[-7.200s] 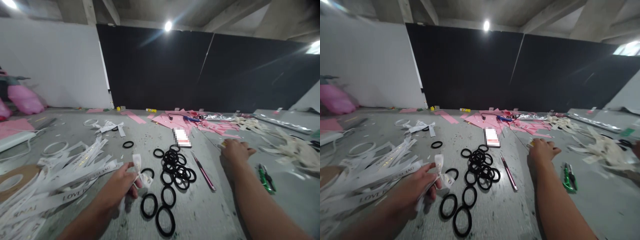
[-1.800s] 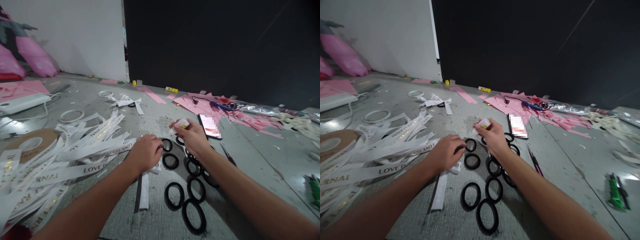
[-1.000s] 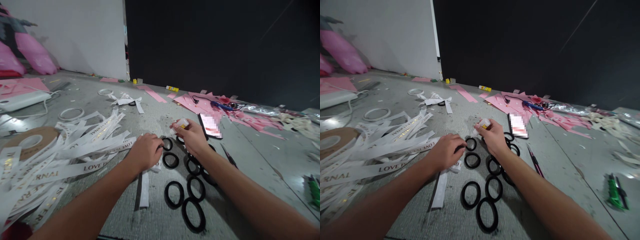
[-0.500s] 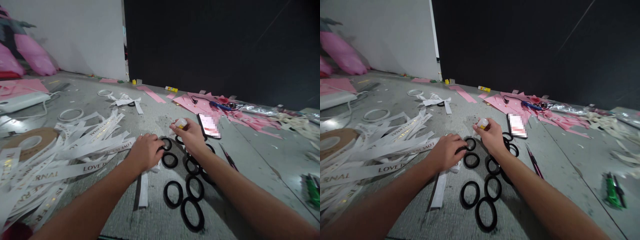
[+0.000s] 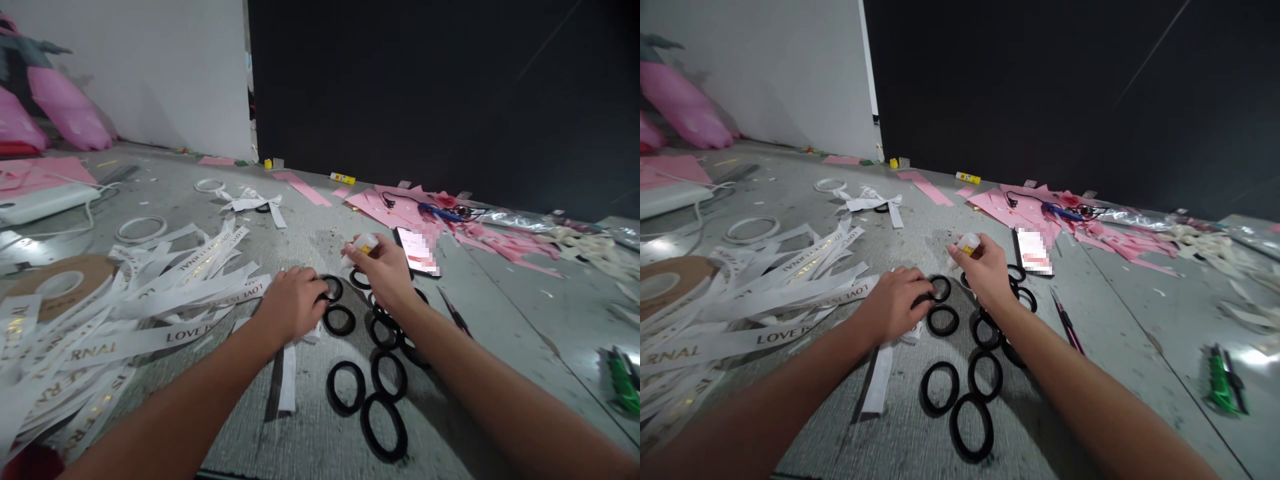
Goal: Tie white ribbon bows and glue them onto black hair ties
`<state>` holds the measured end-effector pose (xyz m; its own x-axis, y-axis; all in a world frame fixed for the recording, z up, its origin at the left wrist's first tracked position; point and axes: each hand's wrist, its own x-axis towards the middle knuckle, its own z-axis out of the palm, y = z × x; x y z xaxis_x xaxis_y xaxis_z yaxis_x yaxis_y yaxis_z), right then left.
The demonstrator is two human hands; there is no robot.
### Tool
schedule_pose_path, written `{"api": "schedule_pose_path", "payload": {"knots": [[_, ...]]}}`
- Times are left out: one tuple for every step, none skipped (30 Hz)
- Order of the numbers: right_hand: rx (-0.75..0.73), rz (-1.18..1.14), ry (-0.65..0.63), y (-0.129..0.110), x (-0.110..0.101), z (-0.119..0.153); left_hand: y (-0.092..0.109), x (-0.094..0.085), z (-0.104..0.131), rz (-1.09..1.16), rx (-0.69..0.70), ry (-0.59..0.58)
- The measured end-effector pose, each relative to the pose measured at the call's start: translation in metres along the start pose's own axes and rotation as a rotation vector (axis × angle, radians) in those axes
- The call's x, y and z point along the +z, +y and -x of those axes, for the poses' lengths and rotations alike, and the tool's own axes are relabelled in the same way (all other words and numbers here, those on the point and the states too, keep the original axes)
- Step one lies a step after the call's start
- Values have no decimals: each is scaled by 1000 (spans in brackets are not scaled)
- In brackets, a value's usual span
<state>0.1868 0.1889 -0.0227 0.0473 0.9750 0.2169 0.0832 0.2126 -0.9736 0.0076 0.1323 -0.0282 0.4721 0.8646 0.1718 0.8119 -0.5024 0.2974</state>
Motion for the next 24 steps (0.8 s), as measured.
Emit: {"api": "schedule_pose_path", "payload": {"knots": [[6,3,-2,0,0,0,0,0,0,2,3,1],[14,14,-6,1,1,1,0,0,0,3,7,4],[19,34,-9,1,1,1,0,0,0,3,9,7],[17,60,-13,2,1,1,0,0,0,3,10,9],[10,89,-16,3,1,1,0,0,-1,2,10,9],[-2,115,-19,3,1,1,0,0,-1,1,9,9],[-16,136,-20,4,1,1,0,0,-1,0,9,7],[-30,151,-23,4,1,1,0,0,-1,-1,10,5],[-42,166,-26,3,0,1,0,0,-1,-2,12,5],[-52,181,-29,2,0,1,0,0,-1,-3,15,7],[-63,199,-29,1,0,1,0,0,-1,-5,17,9],[-75,224,-30,0,0,1,1,0,-1,-6,18,11],[-89,253,-31,-1,0,1,1,0,-1,-9,18,12],[-104,286,-30,-2,0,1,1,0,-1,-10,16,13],[-117,316,-29,-4,-1,1,1,0,-1,-12,13,14],[-130,347,-29,-5,-1,0,0,1,-1,-13,10,15],[-147,384,-28,-7,-2,0,0,1,-1,-15,7,18],[-169,429,-26,-10,-4,-1,0,2,-1,-14,6,19],[-196,474,-22,-15,-6,-3,-1,3,-1,-8,7,22],[-229,516,-10,-21,-10,-5,-2,3,-1,5,8,29],[-268,552,13,-28,-15,-8,-2,3,-2,27,10,37],[-308,563,48,-37,-21,-11,-3,2,-2,54,12,45],[-347,554,95,-47,-28,-15,-3,0,-2,80,10,52],[-392,525,155,-58,-38,-20,-4,-2,-2,97,5,59]]}}
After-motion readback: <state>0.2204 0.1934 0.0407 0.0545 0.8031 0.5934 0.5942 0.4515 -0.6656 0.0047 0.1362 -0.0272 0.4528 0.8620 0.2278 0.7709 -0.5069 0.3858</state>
